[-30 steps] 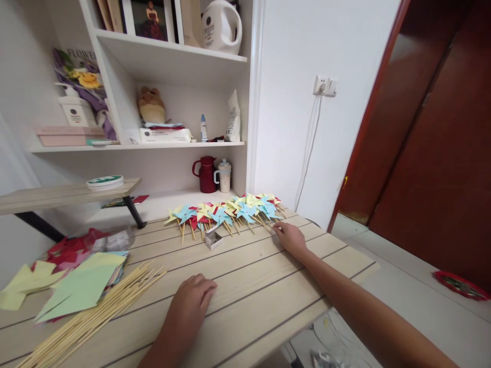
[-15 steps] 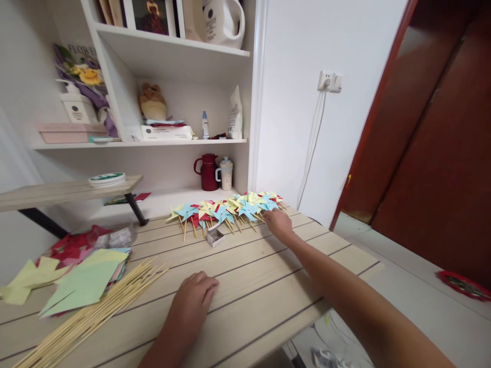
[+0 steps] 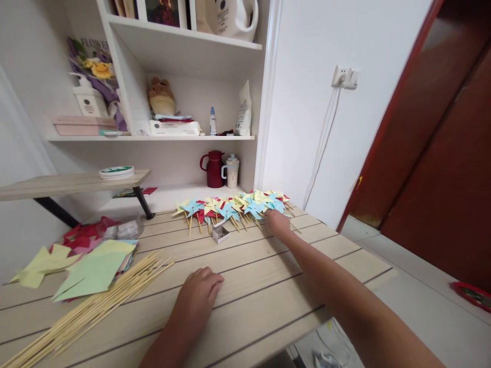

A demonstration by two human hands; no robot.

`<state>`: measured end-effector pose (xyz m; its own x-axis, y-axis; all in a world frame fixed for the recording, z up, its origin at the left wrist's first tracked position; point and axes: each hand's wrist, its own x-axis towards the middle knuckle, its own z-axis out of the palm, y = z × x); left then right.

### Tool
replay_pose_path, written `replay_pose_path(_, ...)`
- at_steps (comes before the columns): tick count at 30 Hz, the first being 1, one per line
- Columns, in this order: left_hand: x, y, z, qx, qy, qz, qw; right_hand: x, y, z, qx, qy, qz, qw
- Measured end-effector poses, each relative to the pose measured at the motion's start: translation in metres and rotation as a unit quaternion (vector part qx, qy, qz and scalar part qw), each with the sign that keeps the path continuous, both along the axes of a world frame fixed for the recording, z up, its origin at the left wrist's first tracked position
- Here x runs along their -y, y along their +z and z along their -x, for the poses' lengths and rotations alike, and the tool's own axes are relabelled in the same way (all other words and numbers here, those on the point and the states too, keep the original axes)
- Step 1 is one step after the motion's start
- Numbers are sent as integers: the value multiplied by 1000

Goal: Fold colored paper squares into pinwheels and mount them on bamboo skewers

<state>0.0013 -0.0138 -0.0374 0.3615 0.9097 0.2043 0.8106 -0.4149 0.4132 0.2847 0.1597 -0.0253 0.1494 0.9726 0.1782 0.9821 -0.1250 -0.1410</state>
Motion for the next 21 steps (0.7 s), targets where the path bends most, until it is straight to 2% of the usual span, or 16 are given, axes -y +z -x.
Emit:
replay_pose_path(10,0,-2,-1,-13,4,-5,1000,-3,-4,0,-16,-8,9,1000)
replay_pose_path(21,0,-1,-1,0,4,-3,1000,-4,-6,7,-81,-61,-13,995)
